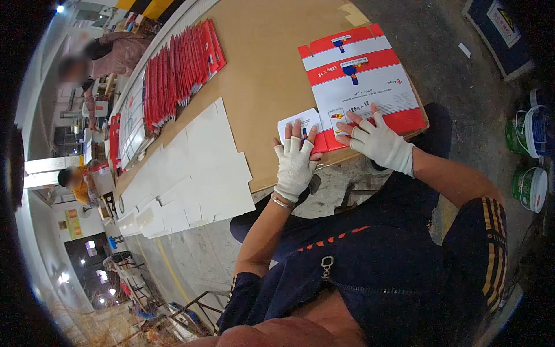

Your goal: Manually folding cardboard sheets into specific shapes and stacking them on a table.

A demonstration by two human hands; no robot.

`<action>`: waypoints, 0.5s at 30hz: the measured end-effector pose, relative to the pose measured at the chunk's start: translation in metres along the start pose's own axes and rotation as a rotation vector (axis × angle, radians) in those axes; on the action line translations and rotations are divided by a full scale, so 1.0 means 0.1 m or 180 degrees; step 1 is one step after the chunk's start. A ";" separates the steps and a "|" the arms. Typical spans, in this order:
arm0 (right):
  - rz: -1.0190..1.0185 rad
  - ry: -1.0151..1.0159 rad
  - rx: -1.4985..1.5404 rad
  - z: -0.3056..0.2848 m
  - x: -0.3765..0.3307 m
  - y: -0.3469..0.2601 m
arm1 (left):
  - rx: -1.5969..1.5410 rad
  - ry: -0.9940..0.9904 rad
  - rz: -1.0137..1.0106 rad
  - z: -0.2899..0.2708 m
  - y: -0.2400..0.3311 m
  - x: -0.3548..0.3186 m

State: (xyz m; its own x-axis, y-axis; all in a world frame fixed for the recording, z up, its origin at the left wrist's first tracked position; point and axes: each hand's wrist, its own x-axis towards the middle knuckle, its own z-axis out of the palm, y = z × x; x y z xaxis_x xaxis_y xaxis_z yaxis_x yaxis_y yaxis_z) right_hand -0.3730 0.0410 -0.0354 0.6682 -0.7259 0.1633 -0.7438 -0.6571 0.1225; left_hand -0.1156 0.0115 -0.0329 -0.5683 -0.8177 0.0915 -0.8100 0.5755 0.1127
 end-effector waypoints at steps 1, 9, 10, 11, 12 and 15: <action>0.0010 -0.0001 0.0016 0.00 0.01 -0.01 | 0.0000 -0.0014 -0.0007 0.00 0.00 0.00; -0.0177 -0.0120 0.0158 0.09 -0.02 0.02 | -0.0039 -0.0019 0.0002 -0.01 0.02 0.02; -0.0224 -0.0097 0.0104 0.09 -0.02 0.03 | -0.0047 -0.0030 -0.0006 -0.02 0.01 0.03; -0.0229 -0.0111 0.0114 0.10 -0.03 0.05 | -0.0262 0.0057 0.0037 -0.03 0.01 0.04; -0.0254 -0.0110 0.0084 0.10 -0.04 0.07 | -0.0481 0.0146 0.0078 -0.03 0.01 0.06; -0.0279 -0.0166 0.0159 0.06 -0.02 0.10 | -0.0620 0.0165 -0.0106 -0.02 0.01 0.14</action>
State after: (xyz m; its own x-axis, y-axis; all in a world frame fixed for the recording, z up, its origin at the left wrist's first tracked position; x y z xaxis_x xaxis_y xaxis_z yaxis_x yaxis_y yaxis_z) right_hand -0.3815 0.0342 -0.0403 0.7316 -0.6739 0.1027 -0.6815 -0.7269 0.0848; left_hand -0.1241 0.0012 -0.0292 -0.5293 -0.8376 0.1349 -0.7820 0.5434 0.3053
